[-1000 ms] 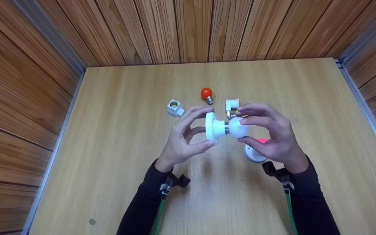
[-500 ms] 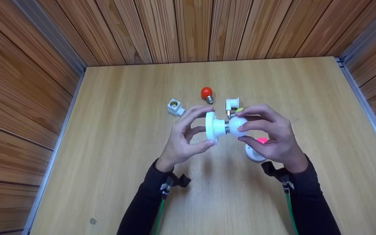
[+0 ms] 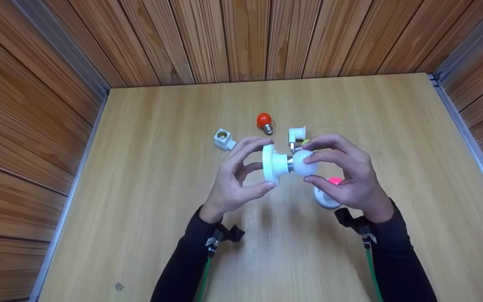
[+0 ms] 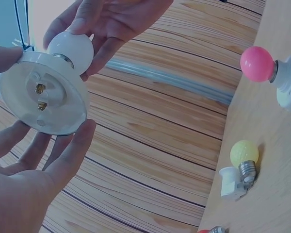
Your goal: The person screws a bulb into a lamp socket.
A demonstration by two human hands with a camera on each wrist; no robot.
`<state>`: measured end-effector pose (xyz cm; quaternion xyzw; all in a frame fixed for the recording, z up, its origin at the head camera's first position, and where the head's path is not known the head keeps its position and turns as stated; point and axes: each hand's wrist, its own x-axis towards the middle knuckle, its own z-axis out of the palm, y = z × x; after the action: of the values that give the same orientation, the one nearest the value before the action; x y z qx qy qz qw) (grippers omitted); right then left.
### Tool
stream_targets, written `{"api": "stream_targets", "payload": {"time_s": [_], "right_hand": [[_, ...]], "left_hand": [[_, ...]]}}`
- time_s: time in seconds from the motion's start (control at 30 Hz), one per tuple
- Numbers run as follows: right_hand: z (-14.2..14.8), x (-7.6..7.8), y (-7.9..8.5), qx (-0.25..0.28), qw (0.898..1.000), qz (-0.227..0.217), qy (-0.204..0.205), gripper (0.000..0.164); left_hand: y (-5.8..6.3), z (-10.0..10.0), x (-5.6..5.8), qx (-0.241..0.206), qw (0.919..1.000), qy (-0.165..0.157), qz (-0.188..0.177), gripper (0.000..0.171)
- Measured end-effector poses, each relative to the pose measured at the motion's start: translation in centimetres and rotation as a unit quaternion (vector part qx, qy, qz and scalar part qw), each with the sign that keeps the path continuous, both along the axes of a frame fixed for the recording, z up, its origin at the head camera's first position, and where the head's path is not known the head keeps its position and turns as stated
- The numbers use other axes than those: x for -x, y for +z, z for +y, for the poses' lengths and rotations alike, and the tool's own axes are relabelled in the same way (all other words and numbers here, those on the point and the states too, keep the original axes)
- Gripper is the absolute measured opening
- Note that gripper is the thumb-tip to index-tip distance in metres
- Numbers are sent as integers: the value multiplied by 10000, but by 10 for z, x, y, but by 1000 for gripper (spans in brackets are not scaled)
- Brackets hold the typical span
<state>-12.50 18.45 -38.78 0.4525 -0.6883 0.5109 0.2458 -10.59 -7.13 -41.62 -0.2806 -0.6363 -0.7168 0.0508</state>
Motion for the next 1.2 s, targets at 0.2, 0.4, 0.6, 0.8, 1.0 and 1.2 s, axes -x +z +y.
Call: {"api": "stream_targets", "payload": {"time_s": [0.2, 0.4, 0.6, 0.8, 1.0, 1.2], "right_hand": [[-1, 0, -1, -24, 9999, -127, -2, 39], [-2, -2, -2, -7, 9996, -271, -56, 40], [-1, -1, 0, -177, 9988, -349, -299, 43], [1, -2, 2, -326, 9972, -513, -443, 45], [1, -4, 4, -412, 9957, -679, -484, 42], [3, -3, 5, -630, 9955, -587, -397, 52]], "left_hand": [[1, -1, -2, 26, 9999, 50, 123, 71], [0, 0, -2, 54, 9997, 95, 220, 71], [-1, 0, -1, 139, 9993, 124, 325, 71], [0, 1, -1, 137, 9993, 105, 343, 71], [-1, 0, -1, 186, 9992, 130, 321, 72], [0, -1, 0, 151, 9993, 180, 275, 72]]}}
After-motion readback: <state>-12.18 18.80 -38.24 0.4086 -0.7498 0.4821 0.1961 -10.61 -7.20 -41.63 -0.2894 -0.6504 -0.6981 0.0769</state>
